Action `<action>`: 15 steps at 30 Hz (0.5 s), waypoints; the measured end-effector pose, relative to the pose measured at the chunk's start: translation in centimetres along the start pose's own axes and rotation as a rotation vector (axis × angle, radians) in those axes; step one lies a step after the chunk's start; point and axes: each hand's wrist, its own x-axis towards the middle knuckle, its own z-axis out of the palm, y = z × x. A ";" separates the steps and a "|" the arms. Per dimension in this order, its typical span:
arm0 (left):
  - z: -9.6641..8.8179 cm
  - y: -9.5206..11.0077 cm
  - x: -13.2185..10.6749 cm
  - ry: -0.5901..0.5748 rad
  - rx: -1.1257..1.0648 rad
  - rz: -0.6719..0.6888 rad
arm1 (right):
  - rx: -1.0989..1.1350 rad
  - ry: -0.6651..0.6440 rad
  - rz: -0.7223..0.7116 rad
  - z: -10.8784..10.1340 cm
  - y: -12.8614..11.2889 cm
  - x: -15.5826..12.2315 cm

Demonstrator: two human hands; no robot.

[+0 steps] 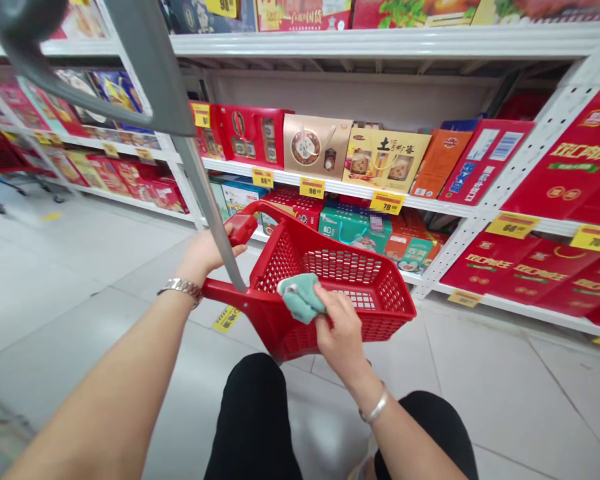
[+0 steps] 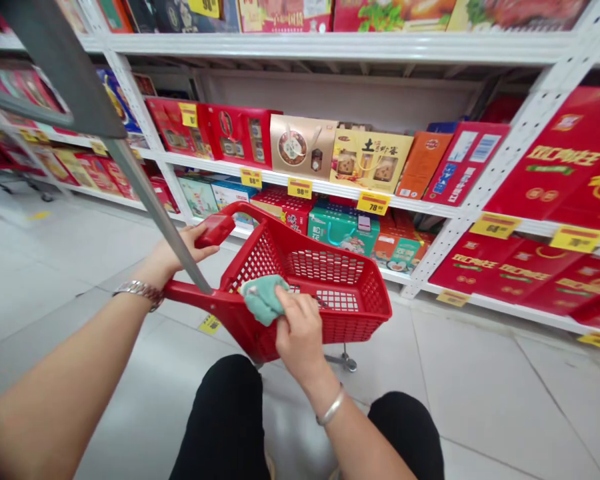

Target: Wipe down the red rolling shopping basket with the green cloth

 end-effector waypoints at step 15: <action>-1.1 1.7 -2.0 -0.006 0.023 -0.007 | -0.382 -0.134 -0.154 -6.6 6.5 -4.2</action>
